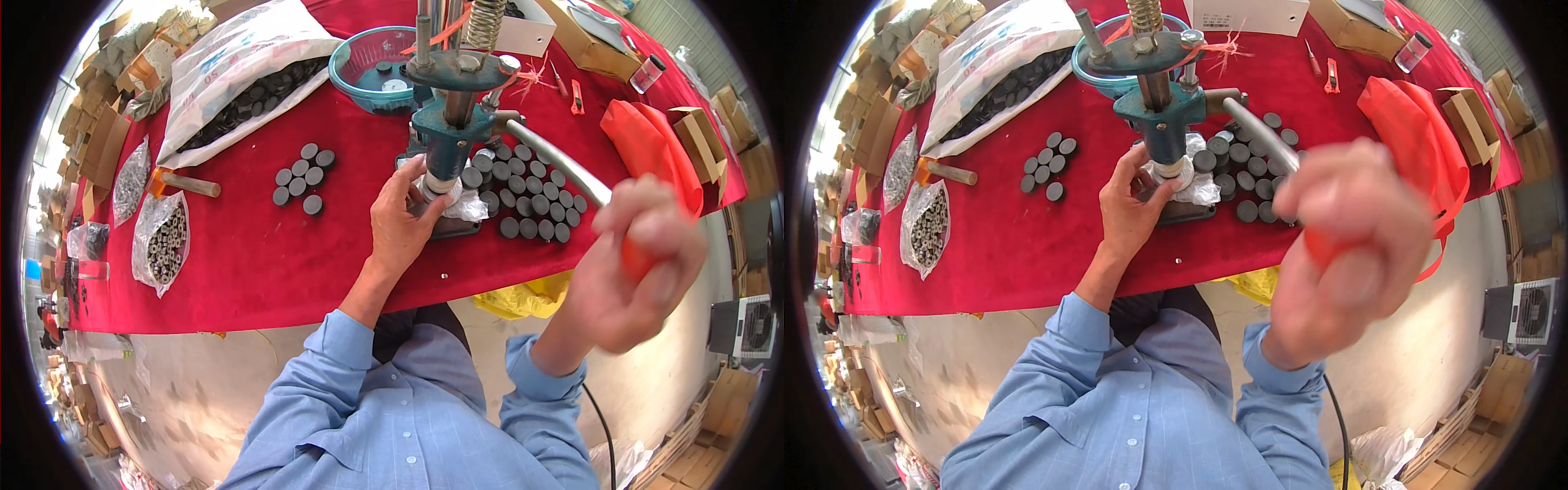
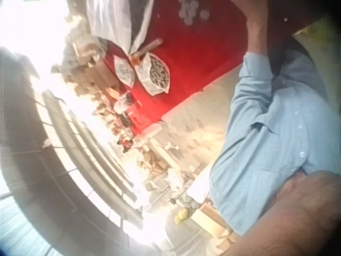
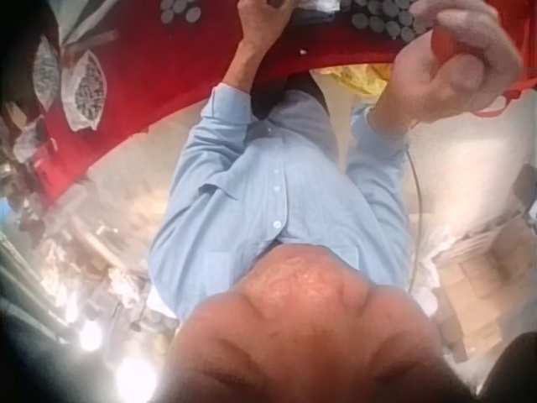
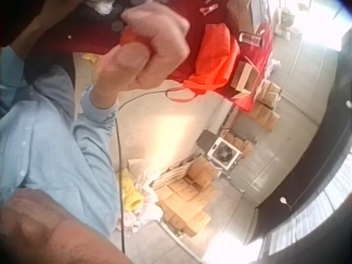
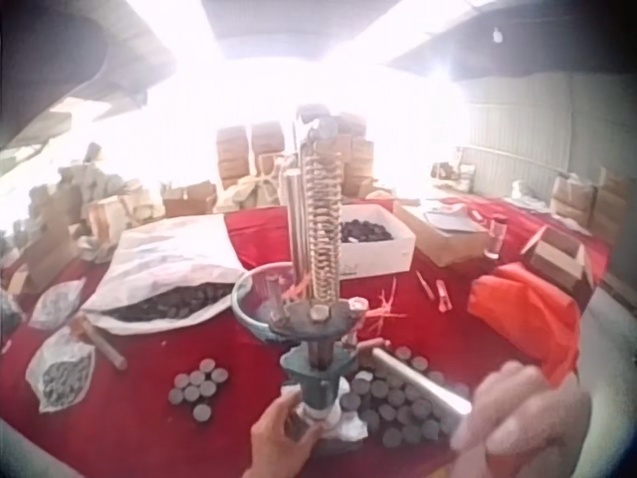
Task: The person assembles small circular plastic or rubber components using a manual hand-press machine.
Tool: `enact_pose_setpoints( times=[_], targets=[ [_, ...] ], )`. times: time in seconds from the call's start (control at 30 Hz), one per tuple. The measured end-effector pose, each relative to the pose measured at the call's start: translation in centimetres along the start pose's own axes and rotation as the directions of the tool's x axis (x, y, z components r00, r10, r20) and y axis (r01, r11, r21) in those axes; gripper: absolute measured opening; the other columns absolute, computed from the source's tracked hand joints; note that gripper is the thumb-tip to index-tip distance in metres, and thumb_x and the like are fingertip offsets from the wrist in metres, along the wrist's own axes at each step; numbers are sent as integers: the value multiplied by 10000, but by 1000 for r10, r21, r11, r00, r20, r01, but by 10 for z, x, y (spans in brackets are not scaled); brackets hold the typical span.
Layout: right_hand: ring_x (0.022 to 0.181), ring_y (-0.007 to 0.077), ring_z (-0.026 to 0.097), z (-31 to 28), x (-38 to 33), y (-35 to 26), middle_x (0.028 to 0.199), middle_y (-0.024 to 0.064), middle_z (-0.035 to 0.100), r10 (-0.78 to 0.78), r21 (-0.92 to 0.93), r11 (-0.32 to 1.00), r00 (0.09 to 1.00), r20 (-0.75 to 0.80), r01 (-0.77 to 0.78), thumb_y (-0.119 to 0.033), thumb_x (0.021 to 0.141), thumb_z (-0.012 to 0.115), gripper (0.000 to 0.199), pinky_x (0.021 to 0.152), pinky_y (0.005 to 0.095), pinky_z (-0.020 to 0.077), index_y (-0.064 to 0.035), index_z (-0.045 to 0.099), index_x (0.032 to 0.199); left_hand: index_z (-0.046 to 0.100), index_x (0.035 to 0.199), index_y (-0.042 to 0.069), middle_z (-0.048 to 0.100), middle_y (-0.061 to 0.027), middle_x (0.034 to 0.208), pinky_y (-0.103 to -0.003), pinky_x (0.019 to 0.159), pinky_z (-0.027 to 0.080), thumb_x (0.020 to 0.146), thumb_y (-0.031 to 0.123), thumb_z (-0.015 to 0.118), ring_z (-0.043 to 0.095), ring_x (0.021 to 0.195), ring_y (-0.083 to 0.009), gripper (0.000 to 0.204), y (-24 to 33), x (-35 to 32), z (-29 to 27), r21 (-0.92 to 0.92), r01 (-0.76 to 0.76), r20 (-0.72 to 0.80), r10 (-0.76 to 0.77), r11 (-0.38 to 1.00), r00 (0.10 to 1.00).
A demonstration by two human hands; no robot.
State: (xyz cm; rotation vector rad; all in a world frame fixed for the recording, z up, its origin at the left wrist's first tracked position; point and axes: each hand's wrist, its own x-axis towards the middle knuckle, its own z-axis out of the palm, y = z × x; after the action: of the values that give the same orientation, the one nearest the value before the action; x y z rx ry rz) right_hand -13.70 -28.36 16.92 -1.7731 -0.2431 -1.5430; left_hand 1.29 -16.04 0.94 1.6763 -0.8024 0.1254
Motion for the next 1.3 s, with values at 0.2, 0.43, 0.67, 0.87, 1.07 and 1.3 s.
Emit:
enact_pose_setpoints(
  times=[0.2, 0.43, 0.67, 0.87, 1.07, 1.3],
  targets=[
    [730, 193, 445, -5, -100, -10, 842, 151, 586, 126, -2, 992, 992, -18, -127, -340, 1010, 463, 226, 803, 403, 368, -125, 488, 947, 544, 1393, 32, 718, -63, 1154, -244, 676, 513, 772, 36, 877, 610, 796, -93, 705, -3, -7, -12, -29, 27, -12, -27, 999, 1000],
    [686, 196, 482, -11, -84, -7, 838, 186, 594, 88, -53, 995, 996, -3, -88, -297, 1026, 431, 253, 665, 352, 388, -63, 491, 953, 531, 1384, 31, 705, -75, 1171, -252, 690, 515, 767, 23, 859, 622, 799, -115, 698, -5, 2, -6, -3, -42, 52, 42, 999, 998],
    [672, 217, 577, 7, 17, 3, 812, 148, 622, 64, -60, 996, 997, -46, -66, -202, 1004, 462, 270, 648, 333, 458, 23, 600, 948, 519, 1373, 9, 662, -87, 1045, -298, 692, 526, 779, 17, 813, 621, 800, -166, 663, 5, -5, -16, 41, -4, 54, 1, 999, 999],
    [792, 128, 604, 21, 84, 37, 877, 101, 617, 52, -231, 972, 998, 39, -42, -75, 1035, 402, 256, 618, 256, 483, 26, 628, 972, 501, 1428, 21, 635, -59, 1168, -265, 862, 532, 832, -53, 746, 618, 988, -110, 648, 24, -42, -51, -252, 178, 131, -149, 951, 980],
    [610, 98, 479, 54, 118, 44, 722, 10, 554, 313, -297, 894, 942, -121, -335, -367, 1004, 503, 372, 535, 260, 369, -81, 604, 789, 465, 1445, 8, 624, -116, 1247, -306, 909, 556, 799, -111, 736, 663, 1138, -188, 711, 49, -56, -71, -414, 58, 137, -1, 908, 991],
    [625, 129, 487, 63, 128, 57, 699, 28, 539, 362, -247, 886, 919, -159, -392, -382, 1008, 469, 403, 545, 302, 378, -70, 611, 796, 455, 1434, -15, 621, -154, 1242, -331, 926, 575, 783, -131, 732, 671, 1173, -259, 717, 60, -55, -83, -402, -113, 110, 171, 908, 979]
  ],
)
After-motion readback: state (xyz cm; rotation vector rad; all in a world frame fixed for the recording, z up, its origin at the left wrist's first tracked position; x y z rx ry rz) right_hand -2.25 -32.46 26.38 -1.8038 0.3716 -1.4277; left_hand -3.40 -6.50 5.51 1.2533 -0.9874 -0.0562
